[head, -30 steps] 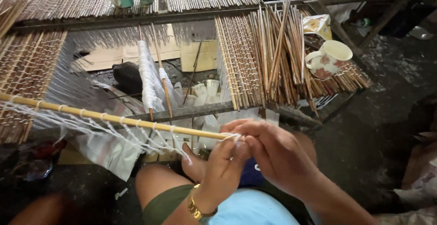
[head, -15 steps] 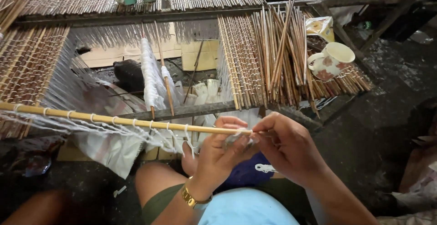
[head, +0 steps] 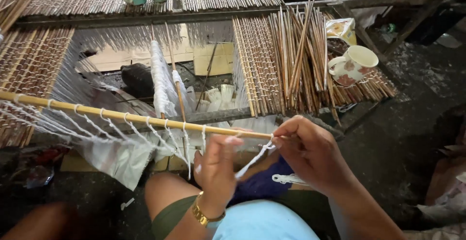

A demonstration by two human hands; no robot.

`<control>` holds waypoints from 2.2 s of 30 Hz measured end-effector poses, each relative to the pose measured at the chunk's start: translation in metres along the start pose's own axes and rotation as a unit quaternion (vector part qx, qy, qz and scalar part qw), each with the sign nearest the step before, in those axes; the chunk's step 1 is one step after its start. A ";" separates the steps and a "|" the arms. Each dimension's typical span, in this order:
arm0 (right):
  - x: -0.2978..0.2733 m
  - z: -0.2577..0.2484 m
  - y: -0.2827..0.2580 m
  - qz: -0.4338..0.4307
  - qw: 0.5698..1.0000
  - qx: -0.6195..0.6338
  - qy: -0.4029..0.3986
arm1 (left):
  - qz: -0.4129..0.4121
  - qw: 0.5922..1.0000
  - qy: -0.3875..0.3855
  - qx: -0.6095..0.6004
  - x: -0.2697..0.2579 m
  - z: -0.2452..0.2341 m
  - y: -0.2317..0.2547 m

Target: Tying individual candle wicks onto a wooden stick as part of a manual candle-making process.

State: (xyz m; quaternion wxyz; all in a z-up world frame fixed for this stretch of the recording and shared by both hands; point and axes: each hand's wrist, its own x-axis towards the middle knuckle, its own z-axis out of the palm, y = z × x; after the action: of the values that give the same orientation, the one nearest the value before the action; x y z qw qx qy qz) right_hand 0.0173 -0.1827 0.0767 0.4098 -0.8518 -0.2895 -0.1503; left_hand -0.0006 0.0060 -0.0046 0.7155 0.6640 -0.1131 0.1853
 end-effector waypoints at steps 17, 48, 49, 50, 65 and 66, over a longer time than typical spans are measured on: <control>0.002 0.001 -0.007 -0.005 1.000 -0.013 -0.024 | -0.106 0.955 -0.074 -0.267 0.006 0.009 0.029; -0.004 -0.004 0.003 0.003 0.999 -0.028 0.020 | -0.023 0.907 0.049 -0.418 0.008 0.002 -0.006; -0.002 -0.006 0.000 -0.015 1.000 -0.015 0.011 | -0.032 0.945 0.023 -0.323 0.007 -0.001 -0.006; -0.001 -0.007 -0.002 -0.033 0.999 -0.002 0.003 | -0.040 0.973 -0.004 -0.225 0.007 -0.004 -0.005; 0.004 -0.008 -0.001 -0.124 0.988 -0.089 -0.003 | -0.050 0.752 -0.076 -0.653 0.008 0.016 0.016; 0.005 -0.009 0.002 -0.124 0.988 -0.089 -0.003 | -0.050 0.752 -0.076 -0.653 0.010 0.017 0.012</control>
State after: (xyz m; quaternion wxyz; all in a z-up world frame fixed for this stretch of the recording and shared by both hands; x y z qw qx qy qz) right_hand 0.0223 -0.1890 0.0832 0.3099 -0.8427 -0.3798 -0.2226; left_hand 0.0051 -0.0089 0.0122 0.9723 0.0514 -0.2273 -0.0207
